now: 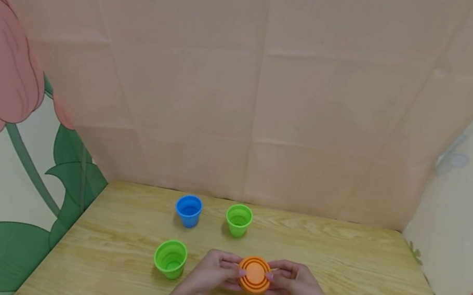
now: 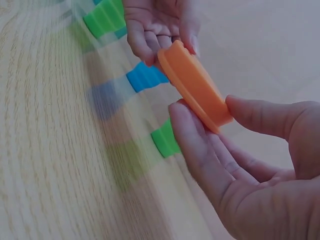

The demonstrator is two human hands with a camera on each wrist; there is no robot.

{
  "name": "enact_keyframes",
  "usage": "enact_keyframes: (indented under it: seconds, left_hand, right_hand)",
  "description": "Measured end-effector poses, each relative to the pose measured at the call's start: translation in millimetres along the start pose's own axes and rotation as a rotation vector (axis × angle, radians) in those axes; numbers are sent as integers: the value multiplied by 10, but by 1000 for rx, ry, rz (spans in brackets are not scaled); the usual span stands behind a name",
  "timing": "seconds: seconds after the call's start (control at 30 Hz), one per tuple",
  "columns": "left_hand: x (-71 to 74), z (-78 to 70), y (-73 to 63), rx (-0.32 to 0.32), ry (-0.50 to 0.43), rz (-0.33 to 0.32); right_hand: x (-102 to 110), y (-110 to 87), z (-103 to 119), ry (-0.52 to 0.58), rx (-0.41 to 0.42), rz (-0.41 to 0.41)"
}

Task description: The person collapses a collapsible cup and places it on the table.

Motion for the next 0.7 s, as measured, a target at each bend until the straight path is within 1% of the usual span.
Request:
enact_keyframes:
  seconds: [0.3, 0.43, 0.53, 0.7]
  left_hand:
    - [10, -7, -10, 21, -42, 7]
    - [13, -9, -9, 16, -51, 11]
    - [12, -6, -3, 10, -60, 11]
    - [3, -5, 7, 13, -80, 5]
  right_hand:
    - [-11, 1, 5, 32, -13, -10]
    - [-7, 10, -3, 29, -11, -9]
    - [-2, 12, -2, 10, -2, -5]
    - [20, -5, 18, -55, 30, -15]
Point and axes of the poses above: each hand's wrist, its own y-axis towards the middle knuckle, its own x-axis out of the back of the hand, z = x × y, the point moved 1 cm from there along y, towards the middle knuckle, and after that the axes turned 13 degrees about -z, right-handed, at the moved point
